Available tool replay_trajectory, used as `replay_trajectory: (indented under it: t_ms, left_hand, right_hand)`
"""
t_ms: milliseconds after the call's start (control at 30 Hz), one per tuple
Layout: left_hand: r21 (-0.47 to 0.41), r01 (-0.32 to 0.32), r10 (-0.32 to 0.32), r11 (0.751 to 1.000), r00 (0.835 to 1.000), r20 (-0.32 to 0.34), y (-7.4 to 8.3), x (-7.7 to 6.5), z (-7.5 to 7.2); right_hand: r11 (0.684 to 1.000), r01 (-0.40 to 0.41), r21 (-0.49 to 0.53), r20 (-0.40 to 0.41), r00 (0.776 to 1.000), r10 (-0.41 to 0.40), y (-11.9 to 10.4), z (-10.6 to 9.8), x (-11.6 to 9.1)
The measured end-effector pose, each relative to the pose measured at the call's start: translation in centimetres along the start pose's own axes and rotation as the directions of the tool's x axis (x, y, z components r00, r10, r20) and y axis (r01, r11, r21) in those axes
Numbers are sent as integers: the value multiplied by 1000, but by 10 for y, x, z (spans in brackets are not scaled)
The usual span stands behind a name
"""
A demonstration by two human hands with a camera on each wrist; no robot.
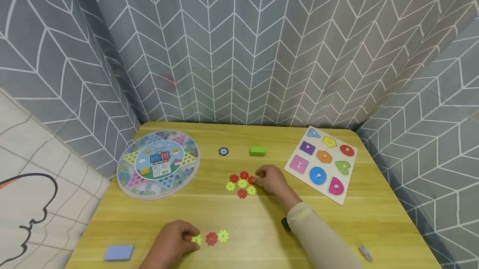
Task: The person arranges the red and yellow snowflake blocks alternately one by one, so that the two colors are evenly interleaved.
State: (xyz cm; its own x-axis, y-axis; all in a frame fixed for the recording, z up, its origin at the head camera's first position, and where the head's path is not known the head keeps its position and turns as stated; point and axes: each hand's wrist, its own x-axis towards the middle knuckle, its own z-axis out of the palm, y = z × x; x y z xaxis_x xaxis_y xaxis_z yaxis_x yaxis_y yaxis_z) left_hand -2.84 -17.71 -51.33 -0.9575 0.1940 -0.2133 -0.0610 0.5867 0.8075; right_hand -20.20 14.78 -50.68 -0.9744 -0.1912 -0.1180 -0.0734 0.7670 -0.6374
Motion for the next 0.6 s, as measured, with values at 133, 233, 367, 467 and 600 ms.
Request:
replay_trajectory:
  t_ms: [133, 233, 367, 467, 600]
  left_hand:
    - [-1, -7, 7, 1000, 1000, -5, 1, 0, 0]
    - [-3, -8, 8, 1000, 1000, -1, 1, 0, 0]
    - [3, -3, 3, 1000, 1000, 0, 1, 0, 0]
    - [12, -1, 1, 1000, 1000, -3, 0, 1, 1]
    - [16, 3, -3, 1000, 1000, -6, 0, 1, 1]
  right_hand:
    - [998, 52, -40, -1, 999, -52, 0, 4, 2]
    - [995, 69, -78, 1, 998, -69, -4, 4, 1]
    - [989, 61, -135, 20, 998, -59, -7, -3, -2]
    - [984, 34, -176, 40, 999, -27, -7, -7, -1]
    - [980, 19, -199, 75, 997, -4, -3, -12, -1]
